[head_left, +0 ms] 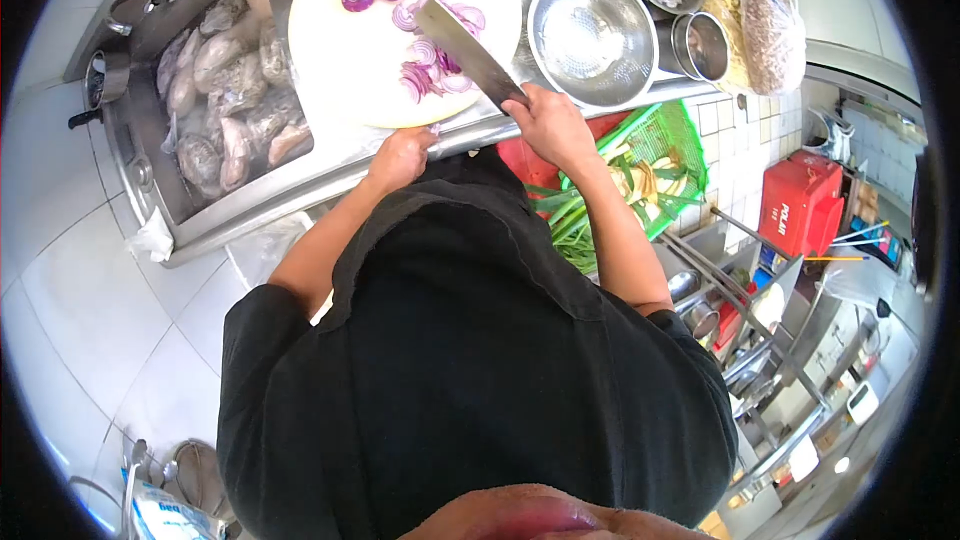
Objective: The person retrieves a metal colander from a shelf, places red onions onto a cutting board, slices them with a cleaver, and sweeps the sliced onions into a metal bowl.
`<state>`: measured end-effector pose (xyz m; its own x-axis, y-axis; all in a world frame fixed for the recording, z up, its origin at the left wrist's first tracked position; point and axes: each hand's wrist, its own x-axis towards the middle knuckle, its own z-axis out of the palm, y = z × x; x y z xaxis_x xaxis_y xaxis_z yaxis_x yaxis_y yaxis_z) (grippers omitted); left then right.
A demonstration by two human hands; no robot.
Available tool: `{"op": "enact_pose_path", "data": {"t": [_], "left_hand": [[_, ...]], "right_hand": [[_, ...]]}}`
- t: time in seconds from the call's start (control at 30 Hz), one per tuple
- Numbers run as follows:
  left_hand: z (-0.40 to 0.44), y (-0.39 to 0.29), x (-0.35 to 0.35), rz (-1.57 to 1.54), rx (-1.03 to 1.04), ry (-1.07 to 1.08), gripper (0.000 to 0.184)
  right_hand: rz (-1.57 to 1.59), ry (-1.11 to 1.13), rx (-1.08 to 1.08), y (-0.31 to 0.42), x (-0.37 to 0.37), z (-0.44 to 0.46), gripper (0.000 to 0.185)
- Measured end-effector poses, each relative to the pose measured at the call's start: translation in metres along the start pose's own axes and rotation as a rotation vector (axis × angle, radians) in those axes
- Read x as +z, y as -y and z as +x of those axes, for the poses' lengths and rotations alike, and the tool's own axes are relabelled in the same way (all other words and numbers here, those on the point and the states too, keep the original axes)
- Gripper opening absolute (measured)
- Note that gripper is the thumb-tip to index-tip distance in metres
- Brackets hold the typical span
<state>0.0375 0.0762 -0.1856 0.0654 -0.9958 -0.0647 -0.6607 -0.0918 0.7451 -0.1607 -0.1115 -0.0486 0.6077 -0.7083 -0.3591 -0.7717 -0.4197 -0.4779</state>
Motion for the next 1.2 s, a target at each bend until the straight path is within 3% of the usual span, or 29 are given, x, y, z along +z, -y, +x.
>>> {"op": "enact_pose_path", "data": {"t": [0.13, 0.33, 0.47, 0.53, 0.6, 0.63, 0.73, 0.83, 0.97, 1.07, 1.17, 1.2], "left_hand": [[-0.010, 0.001, -0.013, -0.117, -0.218, 0.036, 0.022], [0.012, -0.031, -0.099, -0.216, -0.109, -0.286, 0.019], [0.070, -0.006, -0.097, -0.204, -0.023, -0.247, 0.023], [0.080, -0.005, -0.099, 0.046, 0.062, -0.209, 0.026], [0.074, -0.016, -0.102, 0.432, 0.104, -0.285, 0.027], [0.068, -0.027, -0.111, 0.368, 0.020, -0.322, 0.028], [0.062, -0.060, -0.135, 0.029, 0.087, -0.321, 0.033], [0.081, -0.066, -0.124, 0.304, 0.475, -0.062, 0.049], [0.109, -0.027, -0.112, 0.405, 0.341, 0.090, 0.061], [0.127, -0.002, -0.148, 0.242, 0.197, 0.033, 0.049], [0.144, 0.041, -0.163, 0.173, 0.089, -0.116, 0.048], [0.152, 0.047, -0.161, 0.205, 0.153, -0.154, 0.049]], "right_hand": [[-0.043, -0.055, -0.008, -0.002, -0.004, -0.002, 0.030], [-0.083, -0.326, -0.041, -0.003, 0.000, -0.012, 0.020], [-0.125, -0.407, -0.061, -0.011, 0.002, -0.010, 0.027], [-0.134, -0.434, -0.064, -0.010, 0.000, -0.012, 0.029], [-0.161, -0.417, -0.046, -0.007, -0.003, -0.016, 0.029], [-0.173, -0.407, -0.036, -0.005, -0.004, -0.018, 0.028], [-0.172, -0.437, -0.063, -0.006, 0.009, -0.025, 0.028], [-0.215, -0.421, -0.078, 0.005, 0.013, -0.036, 0.027], [-0.216, -0.399, -0.057, 0.008, 0.012, -0.058, 0.023], [-0.107, -0.256, 0.115, 0.025, 0.010, -0.071, 0.019], [0.072, -0.068, 0.260, 0.042, 0.022, -0.077, 0.022], [0.112, -0.028, 0.259, 0.050, 0.031, -0.074, 0.024]]}}
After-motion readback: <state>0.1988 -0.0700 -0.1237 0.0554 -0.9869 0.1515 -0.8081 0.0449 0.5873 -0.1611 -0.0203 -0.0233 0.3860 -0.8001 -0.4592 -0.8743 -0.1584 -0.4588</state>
